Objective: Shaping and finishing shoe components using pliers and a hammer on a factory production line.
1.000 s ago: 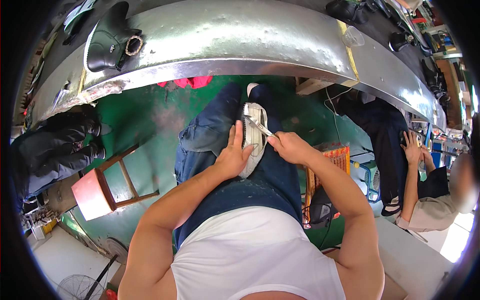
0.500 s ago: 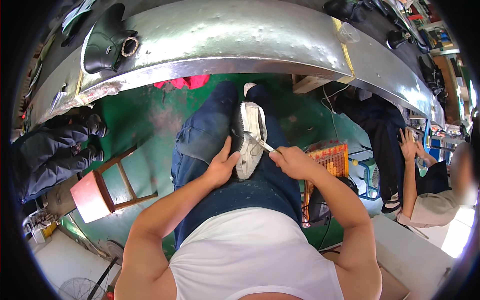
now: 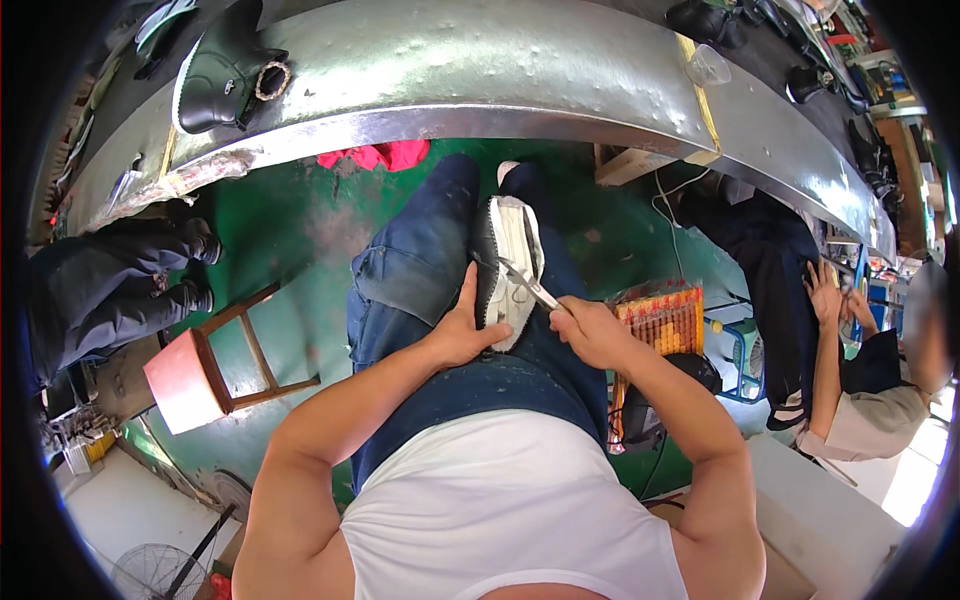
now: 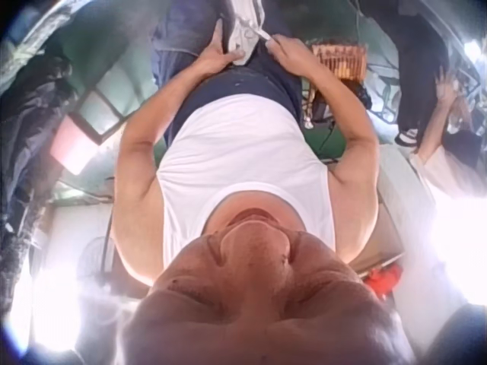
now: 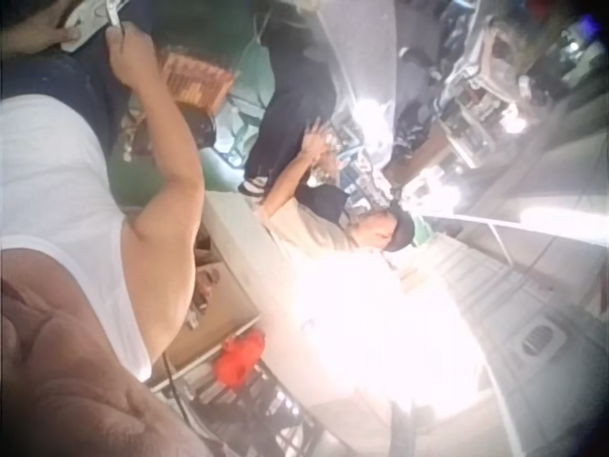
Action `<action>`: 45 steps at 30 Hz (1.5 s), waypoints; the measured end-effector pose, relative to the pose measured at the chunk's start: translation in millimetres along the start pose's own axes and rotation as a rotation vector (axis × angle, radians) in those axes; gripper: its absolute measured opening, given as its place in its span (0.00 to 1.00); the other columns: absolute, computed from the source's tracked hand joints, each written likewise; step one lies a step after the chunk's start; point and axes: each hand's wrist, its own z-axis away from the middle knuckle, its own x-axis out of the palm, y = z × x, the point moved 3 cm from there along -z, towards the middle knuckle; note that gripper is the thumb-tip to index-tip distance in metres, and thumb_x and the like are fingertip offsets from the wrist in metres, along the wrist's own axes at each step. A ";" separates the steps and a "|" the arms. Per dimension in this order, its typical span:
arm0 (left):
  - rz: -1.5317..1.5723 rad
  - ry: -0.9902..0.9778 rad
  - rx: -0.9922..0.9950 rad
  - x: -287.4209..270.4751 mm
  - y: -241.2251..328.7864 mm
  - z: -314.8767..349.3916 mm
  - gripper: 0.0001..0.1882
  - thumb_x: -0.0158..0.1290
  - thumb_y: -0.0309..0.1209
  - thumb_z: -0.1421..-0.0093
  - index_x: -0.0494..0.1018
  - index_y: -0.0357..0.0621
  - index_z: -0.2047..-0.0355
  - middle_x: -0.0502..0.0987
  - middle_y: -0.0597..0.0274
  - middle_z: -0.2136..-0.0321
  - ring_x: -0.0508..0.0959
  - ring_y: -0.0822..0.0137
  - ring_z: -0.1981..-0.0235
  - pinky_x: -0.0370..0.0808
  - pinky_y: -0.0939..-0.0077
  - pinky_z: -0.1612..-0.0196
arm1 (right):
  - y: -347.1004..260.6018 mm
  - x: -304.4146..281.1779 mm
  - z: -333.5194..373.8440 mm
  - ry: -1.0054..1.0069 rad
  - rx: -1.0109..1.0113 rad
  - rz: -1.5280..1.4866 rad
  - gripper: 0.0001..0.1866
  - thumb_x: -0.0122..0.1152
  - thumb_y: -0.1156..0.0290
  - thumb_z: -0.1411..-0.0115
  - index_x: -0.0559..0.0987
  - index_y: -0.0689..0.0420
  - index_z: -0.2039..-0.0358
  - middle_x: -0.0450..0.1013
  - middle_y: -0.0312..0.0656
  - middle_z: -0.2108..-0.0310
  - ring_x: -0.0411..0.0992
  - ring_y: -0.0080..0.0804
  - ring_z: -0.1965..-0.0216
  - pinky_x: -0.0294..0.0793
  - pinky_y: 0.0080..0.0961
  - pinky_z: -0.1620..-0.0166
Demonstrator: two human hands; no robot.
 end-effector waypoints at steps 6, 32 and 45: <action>-0.390 0.126 0.064 -29.6 40.8 4.8 0.51 0.62 0.35 0.47 0.45 0.36 0.29 0.66 0.30 0.40 0.70 0.44 0.39 0.64 0.68 0.36 | 8.8 -9.1 10.5 0.085 0.189 -0.150 0.21 0.46 0.56 0.29 0.76 0.63 0.65 0.76 0.46 0.75 0.76 0.38 0.72 0.74 0.33 0.64; -0.503 0.284 0.336 -24.9 62.8 1.9 0.25 0.64 0.27 0.47 0.73 0.33 0.49 0.77 0.46 0.57 0.80 0.54 0.60 0.79 0.70 0.59 | -9.6 -25.5 38.4 -0.157 0.112 -0.005 0.23 0.58 0.67 0.38 0.71 0.66 0.45 0.76 0.56 0.57 0.75 0.51 0.56 0.73 0.37 0.50; -0.531 0.506 0.755 -5.1 66.1 10.0 0.05 0.60 0.19 0.53 0.75 0.40 0.76 0.75 0.57 0.75 0.78 0.55 0.72 0.76 0.66 0.70 | -26.8 -41.6 29.1 -0.128 -0.064 0.281 0.28 0.58 0.67 0.39 0.68 0.70 0.42 0.71 0.65 0.48 0.71 0.59 0.46 0.69 0.42 0.42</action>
